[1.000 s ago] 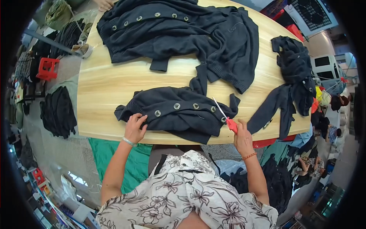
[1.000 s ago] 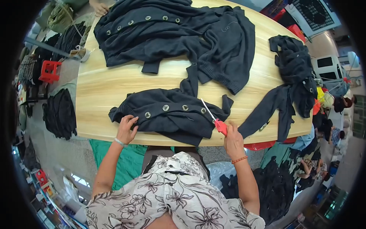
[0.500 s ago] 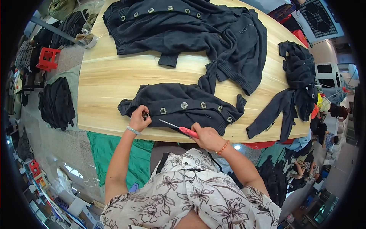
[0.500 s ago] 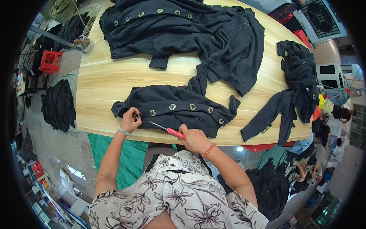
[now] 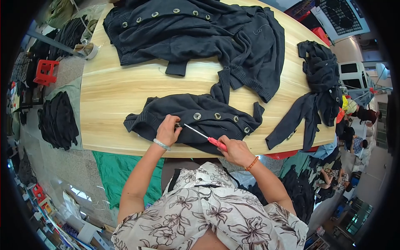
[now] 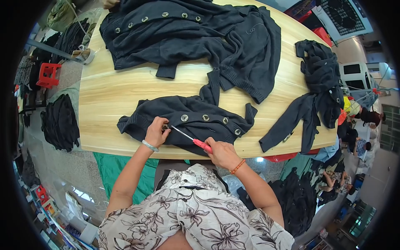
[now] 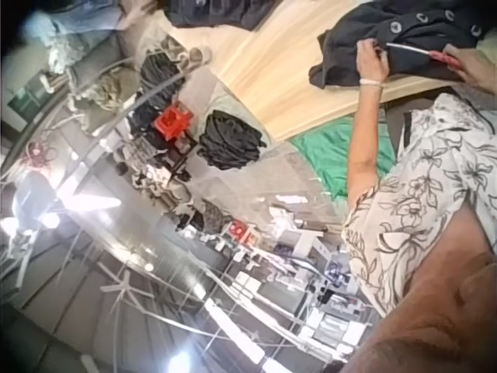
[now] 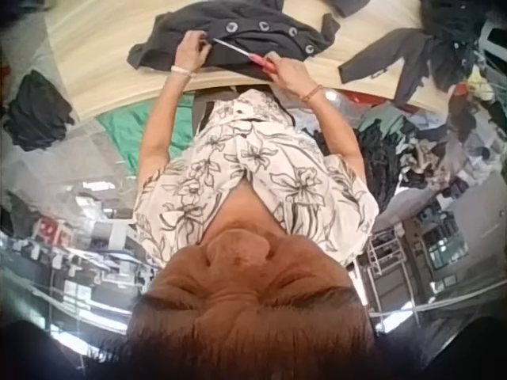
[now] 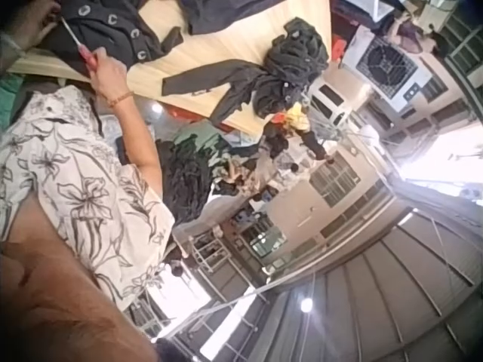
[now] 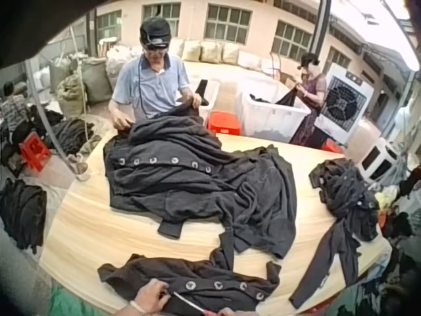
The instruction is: The person is trimming excess threads from black sweaters using a pair of scissors on a wooden table.
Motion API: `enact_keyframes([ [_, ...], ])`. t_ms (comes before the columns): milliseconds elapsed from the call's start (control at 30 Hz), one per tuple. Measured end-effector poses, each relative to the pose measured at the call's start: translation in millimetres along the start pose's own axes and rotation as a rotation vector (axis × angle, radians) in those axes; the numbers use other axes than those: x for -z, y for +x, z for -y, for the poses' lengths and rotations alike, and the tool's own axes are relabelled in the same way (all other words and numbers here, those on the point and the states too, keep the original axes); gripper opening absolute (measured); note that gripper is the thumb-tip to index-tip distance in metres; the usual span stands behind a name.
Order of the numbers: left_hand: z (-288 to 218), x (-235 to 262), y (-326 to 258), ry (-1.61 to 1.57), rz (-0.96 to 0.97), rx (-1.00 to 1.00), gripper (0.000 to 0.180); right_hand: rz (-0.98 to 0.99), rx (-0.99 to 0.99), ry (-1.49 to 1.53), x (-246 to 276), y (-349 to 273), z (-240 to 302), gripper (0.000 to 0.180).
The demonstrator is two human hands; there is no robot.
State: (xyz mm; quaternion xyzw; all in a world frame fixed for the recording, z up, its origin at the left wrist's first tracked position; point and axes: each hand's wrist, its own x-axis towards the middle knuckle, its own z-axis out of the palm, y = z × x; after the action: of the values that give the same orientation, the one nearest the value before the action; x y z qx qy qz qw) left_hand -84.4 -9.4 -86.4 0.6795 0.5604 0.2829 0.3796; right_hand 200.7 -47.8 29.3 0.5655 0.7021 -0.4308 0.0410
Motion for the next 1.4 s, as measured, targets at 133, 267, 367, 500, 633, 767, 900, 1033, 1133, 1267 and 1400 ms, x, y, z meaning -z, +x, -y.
enact_keyframes([
  [133,0.1,3.5,10.1,-0.023,0.135,0.047,0.023,0.053,0.001,-0.122,-1.4,-6.9,-3.1,0.027],
  [267,-1.8,14.8,12.9,0.051,0.152,-0.039,0.023,0.041,0.074,0.049,-14.8,-4.9,-6.3,0.029],
  [367,-29.5,16.6,11.5,0.322,-0.073,-0.21,0.025,-0.011,0.044,0.082,-14.3,-17.6,-15.0,0.029],
  [500,-58.6,-5.5,1.8,0.149,-0.14,-0.075,0.03,-0.143,0.026,0.126,-17.8,-38.4,-35.8,0.032],
  [633,-80.1,-34.5,1.6,0.153,-0.234,-0.053,0.035,-0.29,-0.113,0.158,-17.5,-45.4,-54.2,0.029],
  [767,-82.8,-55.2,8.8,0.303,-0.324,-0.031,0.039,-0.413,-0.112,0.121,-7.4,-35.9,-66.3,0.03],
  [900,-81.4,-65.6,14.1,0.429,-0.349,-0.023,0.035,-0.476,-0.028,0.077,5.9,-24.2,-69.8,0.03],
  [1033,-71.5,-72.8,13.3,0.426,-0.36,-0.004,0.024,-0.465,0.021,0.074,10.5,-14.9,-70.5,0.03],
  [1133,-66.2,-78.6,10.2,0.431,-0.381,-0.017,0.017,-0.461,0.042,0.075,12.2,-7.1,-73.1,0.03],
  [1267,-70.3,-77.7,6.8,0.307,-0.369,-0.032,0.013,-0.597,0.111,0.018,25.5,18.4,-79.2,0.028],
  [1400,-73.9,-67.0,0.2,0.002,-0.339,0.013,0.01,-0.728,0.008,-0.084,55.0,79.0,-79.1,0.027],
])
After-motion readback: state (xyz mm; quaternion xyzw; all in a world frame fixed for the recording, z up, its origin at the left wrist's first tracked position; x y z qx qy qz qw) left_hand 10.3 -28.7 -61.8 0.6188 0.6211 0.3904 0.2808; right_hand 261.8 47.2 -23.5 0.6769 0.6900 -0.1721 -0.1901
